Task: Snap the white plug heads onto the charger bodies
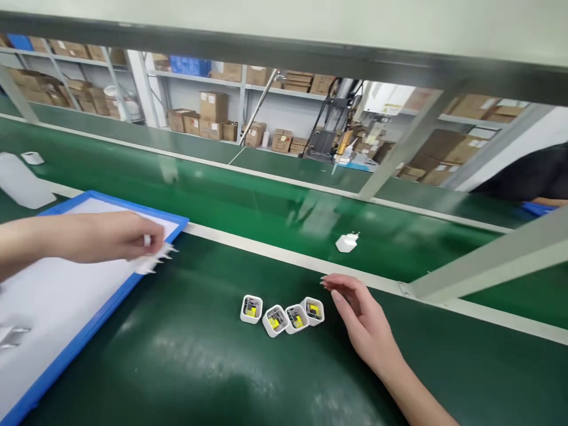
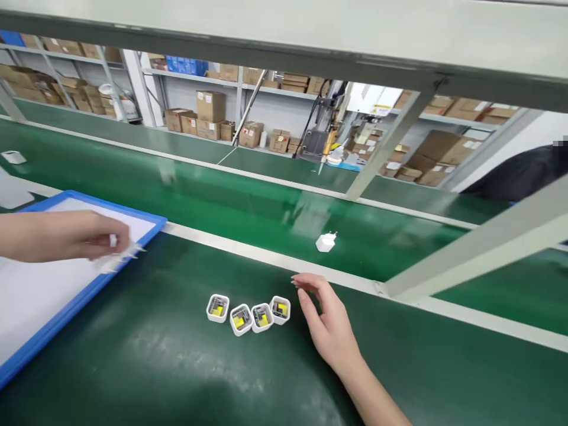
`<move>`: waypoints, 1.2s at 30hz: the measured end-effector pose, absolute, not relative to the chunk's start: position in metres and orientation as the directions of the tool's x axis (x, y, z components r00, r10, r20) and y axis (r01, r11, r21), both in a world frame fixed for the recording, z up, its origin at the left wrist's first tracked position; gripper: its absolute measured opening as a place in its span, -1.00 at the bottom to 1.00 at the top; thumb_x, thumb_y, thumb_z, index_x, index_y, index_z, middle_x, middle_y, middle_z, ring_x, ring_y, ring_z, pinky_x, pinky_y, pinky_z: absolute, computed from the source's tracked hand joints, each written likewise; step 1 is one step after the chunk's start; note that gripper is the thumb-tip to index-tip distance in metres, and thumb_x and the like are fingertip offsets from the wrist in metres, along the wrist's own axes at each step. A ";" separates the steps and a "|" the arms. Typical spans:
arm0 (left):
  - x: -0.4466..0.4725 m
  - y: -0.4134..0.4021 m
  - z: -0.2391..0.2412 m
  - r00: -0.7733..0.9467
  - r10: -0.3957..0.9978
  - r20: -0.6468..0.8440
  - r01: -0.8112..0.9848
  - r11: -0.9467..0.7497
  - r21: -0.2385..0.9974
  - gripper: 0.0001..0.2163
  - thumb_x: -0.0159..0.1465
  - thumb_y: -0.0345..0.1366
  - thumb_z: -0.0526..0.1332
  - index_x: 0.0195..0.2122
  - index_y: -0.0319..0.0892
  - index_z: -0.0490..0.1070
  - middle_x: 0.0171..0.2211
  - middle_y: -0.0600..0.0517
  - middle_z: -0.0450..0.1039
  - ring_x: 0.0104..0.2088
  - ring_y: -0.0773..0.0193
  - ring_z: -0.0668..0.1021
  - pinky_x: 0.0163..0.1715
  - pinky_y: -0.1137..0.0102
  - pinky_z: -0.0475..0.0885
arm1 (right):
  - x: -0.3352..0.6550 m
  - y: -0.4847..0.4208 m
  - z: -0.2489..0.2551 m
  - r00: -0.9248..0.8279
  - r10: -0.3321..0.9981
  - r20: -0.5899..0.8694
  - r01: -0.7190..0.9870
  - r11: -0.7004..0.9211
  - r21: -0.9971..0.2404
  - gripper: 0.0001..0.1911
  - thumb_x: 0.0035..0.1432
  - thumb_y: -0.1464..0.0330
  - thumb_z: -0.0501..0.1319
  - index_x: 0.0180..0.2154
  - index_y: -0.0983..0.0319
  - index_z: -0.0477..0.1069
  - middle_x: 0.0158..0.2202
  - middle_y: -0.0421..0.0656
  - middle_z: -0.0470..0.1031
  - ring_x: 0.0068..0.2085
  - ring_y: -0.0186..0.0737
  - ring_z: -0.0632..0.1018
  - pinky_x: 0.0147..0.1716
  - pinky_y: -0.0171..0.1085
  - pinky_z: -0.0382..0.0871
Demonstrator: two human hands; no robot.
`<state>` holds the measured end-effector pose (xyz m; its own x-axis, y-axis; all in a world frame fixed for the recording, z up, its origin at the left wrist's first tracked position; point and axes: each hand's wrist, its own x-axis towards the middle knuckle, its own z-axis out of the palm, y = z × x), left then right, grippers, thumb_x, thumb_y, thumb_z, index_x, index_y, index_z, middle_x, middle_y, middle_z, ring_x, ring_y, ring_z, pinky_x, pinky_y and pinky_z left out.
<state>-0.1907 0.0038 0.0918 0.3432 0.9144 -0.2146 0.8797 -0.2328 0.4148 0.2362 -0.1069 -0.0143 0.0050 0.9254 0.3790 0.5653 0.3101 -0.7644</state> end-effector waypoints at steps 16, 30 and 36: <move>0.047 0.020 0.048 0.933 0.355 -0.059 0.082 -0.049 0.995 -0.83 0.21 -0.39 0.27 -0.16 -0.18 0.41 -0.23 0.01 0.49 -0.39 0.35 0.54 -0.32 0.39 0.46 | 0.243 -0.110 -0.019 0.097 0.918 0.384 0.487 0.293 -0.823 -0.78 0.42 0.17 0.18 -0.07 0.17 0.41 -0.26 -0.12 0.52 -0.36 -0.20 0.56 -0.34 -0.23 0.52; 0.012 0.029 0.001 0.858 0.509 0.069 0.208 -0.468 0.859 -0.75 0.42 -0.31 0.03 -0.13 -0.14 0.53 -0.06 0.00 0.55 -0.02 0.20 0.53 0.02 0.34 0.36 | 0.243 -0.119 -0.011 -0.153 0.986 0.071 0.416 0.130 -0.900 -0.75 0.52 0.14 -0.02 -0.09 0.15 0.28 -0.13 -0.14 0.35 -0.31 -0.28 0.36 -0.26 -0.24 0.32; 0.017 -0.002 0.032 0.863 0.505 0.004 0.341 -0.588 0.733 -0.60 0.26 0.03 0.28 0.00 -0.11 0.50 0.00 -0.02 0.52 0.06 0.03 0.48 0.05 0.23 0.34 | 0.244 -0.118 -0.015 -0.152 0.985 0.075 0.246 0.111 -0.963 -0.80 0.52 0.18 0.03 -0.12 0.14 0.29 -0.18 -0.18 0.31 -0.29 -0.29 0.35 -0.25 -0.24 0.29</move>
